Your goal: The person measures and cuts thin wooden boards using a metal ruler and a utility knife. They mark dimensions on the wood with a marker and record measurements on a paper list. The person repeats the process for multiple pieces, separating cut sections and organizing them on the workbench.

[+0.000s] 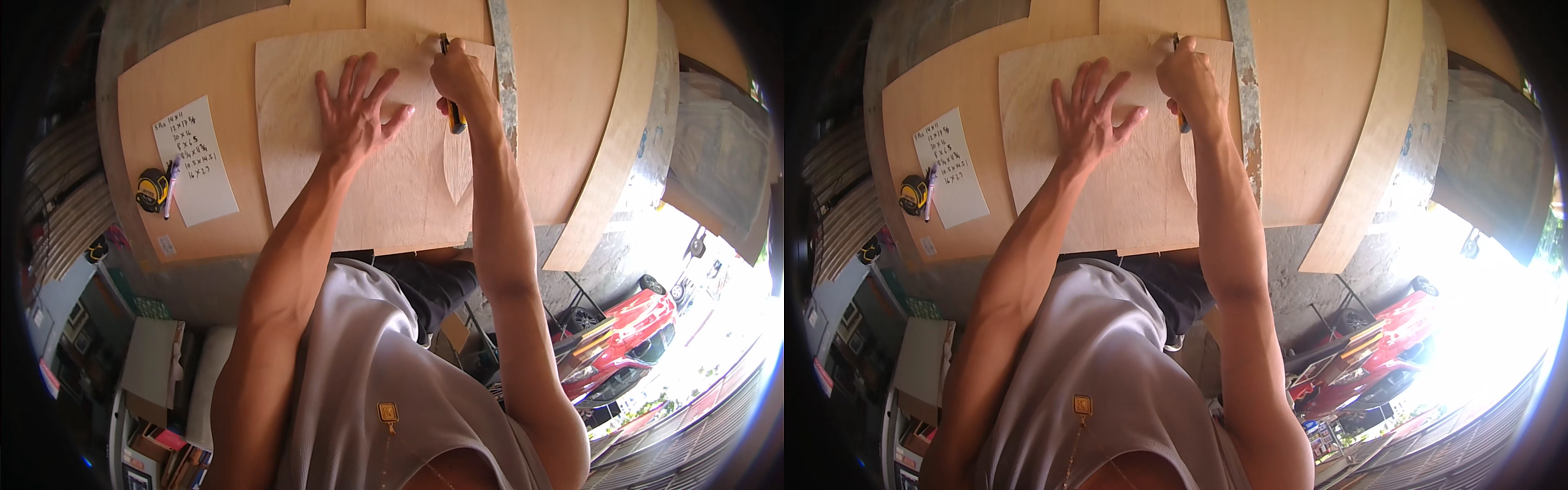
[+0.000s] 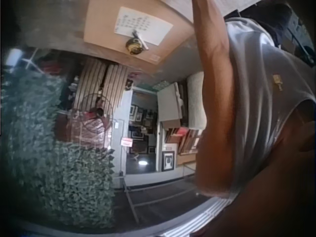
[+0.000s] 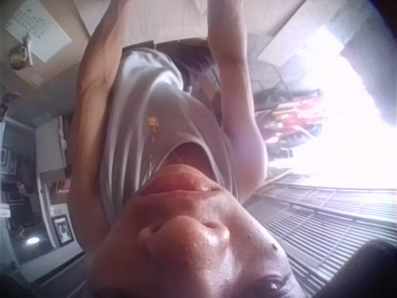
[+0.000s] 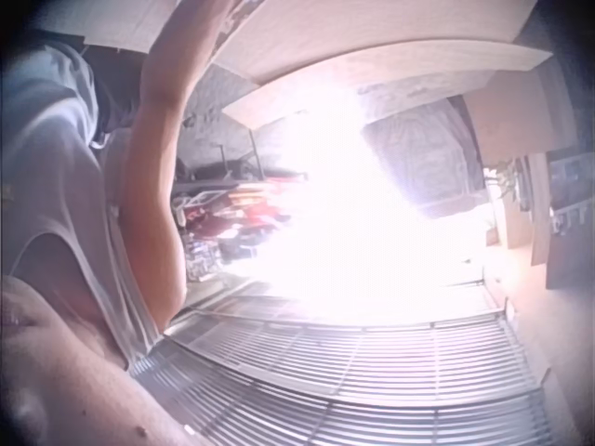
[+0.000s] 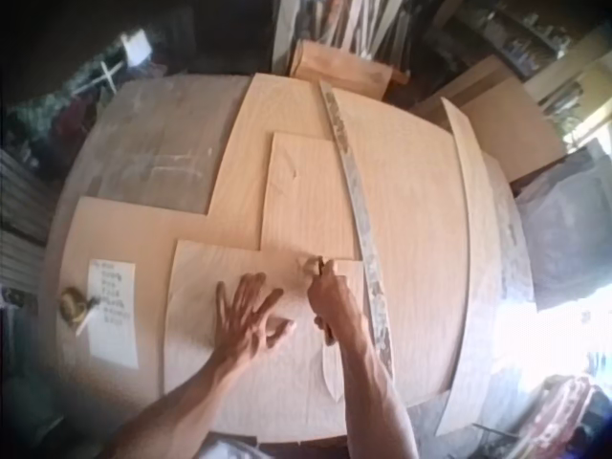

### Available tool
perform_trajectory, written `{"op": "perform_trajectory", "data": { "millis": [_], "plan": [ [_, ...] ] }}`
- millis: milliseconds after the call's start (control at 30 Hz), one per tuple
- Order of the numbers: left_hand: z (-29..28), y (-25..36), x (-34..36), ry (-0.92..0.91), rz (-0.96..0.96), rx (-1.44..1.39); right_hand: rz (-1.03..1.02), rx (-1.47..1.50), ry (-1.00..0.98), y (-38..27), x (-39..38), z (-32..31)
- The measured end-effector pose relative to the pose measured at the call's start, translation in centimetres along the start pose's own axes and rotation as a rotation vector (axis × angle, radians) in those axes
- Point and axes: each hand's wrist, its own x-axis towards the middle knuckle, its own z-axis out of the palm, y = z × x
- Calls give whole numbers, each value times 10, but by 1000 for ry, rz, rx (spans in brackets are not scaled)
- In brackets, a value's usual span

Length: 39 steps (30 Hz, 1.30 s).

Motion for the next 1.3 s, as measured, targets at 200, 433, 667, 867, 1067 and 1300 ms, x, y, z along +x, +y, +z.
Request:
{"op": "perform_trajectory", "data": {
  "millis": [200,433,667,867,1067,1300],
  "plan": [
    [-7,4,3,-65,-41,-10,42,17,34,-9,-14,3],
    [-2,3,-2,-54,-46,-11,34,41,17,5,-36,10],
    [1,1,1,-15,-40,46,-46,-41,106,63,-63,50],
    [5,0,-1,48,3,63,-28,-35,79,72,-112,57],
    [-4,6,0,20,-38,22,-17,-31,66,93,-162,71],
    [-8,9,0,-29,-48,42,48,-128,10,130,-223,95]
  ]
}}
